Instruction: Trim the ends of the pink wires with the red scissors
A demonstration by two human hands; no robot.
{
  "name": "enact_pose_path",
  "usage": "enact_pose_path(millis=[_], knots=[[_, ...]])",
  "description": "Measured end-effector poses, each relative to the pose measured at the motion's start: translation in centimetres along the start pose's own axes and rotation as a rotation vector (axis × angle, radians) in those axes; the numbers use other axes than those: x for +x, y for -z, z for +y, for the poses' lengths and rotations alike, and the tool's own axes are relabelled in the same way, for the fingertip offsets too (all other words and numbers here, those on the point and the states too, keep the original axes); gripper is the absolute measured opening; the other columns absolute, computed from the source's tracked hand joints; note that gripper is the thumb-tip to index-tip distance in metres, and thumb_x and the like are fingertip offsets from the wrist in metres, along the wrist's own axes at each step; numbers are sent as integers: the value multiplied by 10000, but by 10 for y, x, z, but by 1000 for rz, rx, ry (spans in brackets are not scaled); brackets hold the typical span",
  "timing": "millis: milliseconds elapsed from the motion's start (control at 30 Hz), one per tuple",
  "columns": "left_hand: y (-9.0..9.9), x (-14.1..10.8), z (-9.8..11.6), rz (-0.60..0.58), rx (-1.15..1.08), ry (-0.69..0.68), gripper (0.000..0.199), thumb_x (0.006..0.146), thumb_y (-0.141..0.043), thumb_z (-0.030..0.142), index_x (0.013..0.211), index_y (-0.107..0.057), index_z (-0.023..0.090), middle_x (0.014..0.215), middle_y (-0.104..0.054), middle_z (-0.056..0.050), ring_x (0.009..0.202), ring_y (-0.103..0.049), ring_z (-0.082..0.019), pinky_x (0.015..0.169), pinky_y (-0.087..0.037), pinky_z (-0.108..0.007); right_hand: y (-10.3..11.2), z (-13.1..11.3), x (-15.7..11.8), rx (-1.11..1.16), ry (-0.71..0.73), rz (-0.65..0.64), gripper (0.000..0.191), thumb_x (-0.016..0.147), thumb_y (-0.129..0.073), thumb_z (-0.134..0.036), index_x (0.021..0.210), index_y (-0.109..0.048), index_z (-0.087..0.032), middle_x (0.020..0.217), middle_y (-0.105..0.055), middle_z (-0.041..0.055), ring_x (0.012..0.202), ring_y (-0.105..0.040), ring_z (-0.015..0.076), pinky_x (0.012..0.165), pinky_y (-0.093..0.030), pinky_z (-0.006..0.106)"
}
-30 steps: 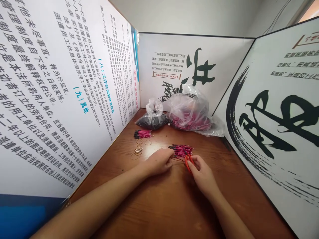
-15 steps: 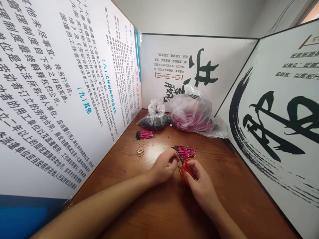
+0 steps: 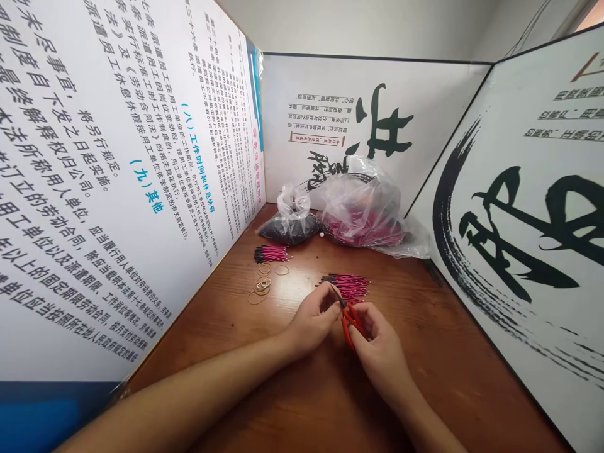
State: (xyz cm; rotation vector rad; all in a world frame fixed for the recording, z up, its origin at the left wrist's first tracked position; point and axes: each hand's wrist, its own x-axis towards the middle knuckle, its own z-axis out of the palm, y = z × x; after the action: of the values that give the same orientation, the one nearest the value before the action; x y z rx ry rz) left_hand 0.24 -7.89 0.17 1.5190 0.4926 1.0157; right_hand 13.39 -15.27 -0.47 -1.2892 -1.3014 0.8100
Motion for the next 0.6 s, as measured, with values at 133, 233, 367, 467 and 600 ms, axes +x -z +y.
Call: enact_pose_path(millis=[133,233,367,467,600], knots=[[-1,-1,1,-2,-33,-4,69,898,-541,234,889,-526,168,818,-513,-4,770,-479,-139,736,-407,-266,1,-1,0,-11,3,2,196,923,-638,-346,956,-612,-155,927,-655,14,834,-645,142,763,-549,342],[0,-2,3,-3,-32,-6,57,887,-540,214,905,-542,160,824,-515,-6,768,-472,-138,727,-398,-264,1,-4,-1,-35,4,-1,201,922,-637,-351,957,-608,-155,900,-653,8,808,-645,137,736,-549,328],[1,-5,7,19,52,-51,29,847,-524,138,861,-529,163,808,-502,4,734,-458,-125,694,-384,-254,1,-9,-3,-95,16,-13,189,911,-628,-336,969,-597,-158,886,-665,13,789,-656,139,710,-552,309],[2,-6,9,64,71,-48,62,839,-499,112,850,-511,172,774,-482,20,663,-441,-108,629,-373,-240,6,-14,-5,-165,22,2,196,907,-606,-347,1008,-606,-178,924,-688,37,835,-680,158,735,-559,291],[6,-2,6,149,88,5,49,860,-474,136,849,-492,180,763,-487,22,600,-432,-96,571,-361,-236,20,-25,-5,-301,15,66,223,911,-604,-386,1032,-672,-212,997,-702,55,893,-687,164,741,-551,240]])
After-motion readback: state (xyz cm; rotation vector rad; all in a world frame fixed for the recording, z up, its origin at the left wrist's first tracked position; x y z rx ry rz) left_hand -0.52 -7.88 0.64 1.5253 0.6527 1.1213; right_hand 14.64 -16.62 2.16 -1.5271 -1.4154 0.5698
